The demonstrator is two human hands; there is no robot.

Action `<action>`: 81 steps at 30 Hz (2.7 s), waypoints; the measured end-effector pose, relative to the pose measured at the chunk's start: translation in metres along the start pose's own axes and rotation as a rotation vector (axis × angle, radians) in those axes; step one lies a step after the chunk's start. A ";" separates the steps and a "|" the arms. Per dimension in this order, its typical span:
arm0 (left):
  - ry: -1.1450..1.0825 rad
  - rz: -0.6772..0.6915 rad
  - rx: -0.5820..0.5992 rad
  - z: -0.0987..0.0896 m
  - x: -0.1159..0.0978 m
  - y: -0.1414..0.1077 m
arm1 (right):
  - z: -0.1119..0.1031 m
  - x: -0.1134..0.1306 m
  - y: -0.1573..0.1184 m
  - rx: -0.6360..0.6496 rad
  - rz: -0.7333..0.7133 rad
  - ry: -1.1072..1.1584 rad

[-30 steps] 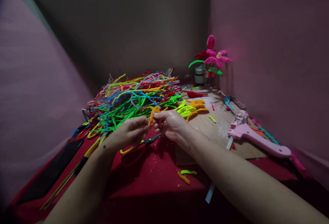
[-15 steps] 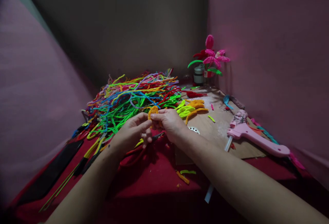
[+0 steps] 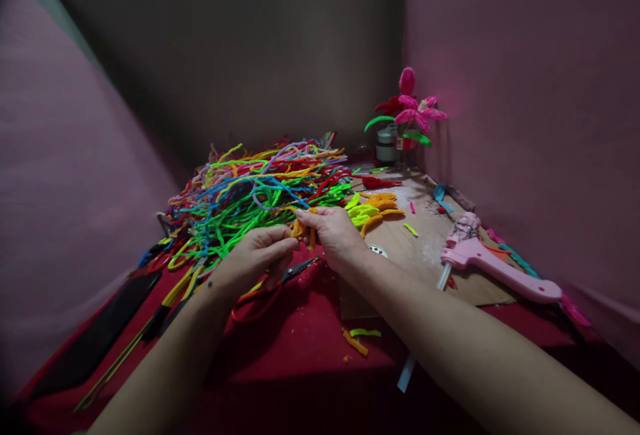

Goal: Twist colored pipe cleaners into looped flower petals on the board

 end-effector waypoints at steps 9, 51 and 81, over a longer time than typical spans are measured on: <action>-0.039 -0.097 -0.065 -0.014 0.007 -0.004 | -0.009 0.002 -0.003 -0.113 -0.011 -0.072; -0.389 0.023 -0.097 -0.010 0.008 0.005 | 0.000 0.000 0.002 0.031 -0.021 -0.083; -0.168 0.058 -0.328 -0.020 -0.002 -0.002 | 0.012 -0.014 -0.007 0.148 0.232 0.161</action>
Point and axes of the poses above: each hand's wrist, its own y-axis towards the middle knuckle, its own z-axis out of the palm, x = y × z, the point moved 8 cm from there along y, towards the middle knuckle, and after that the axes turned 5 degrees about z, right-handed, at the moved point
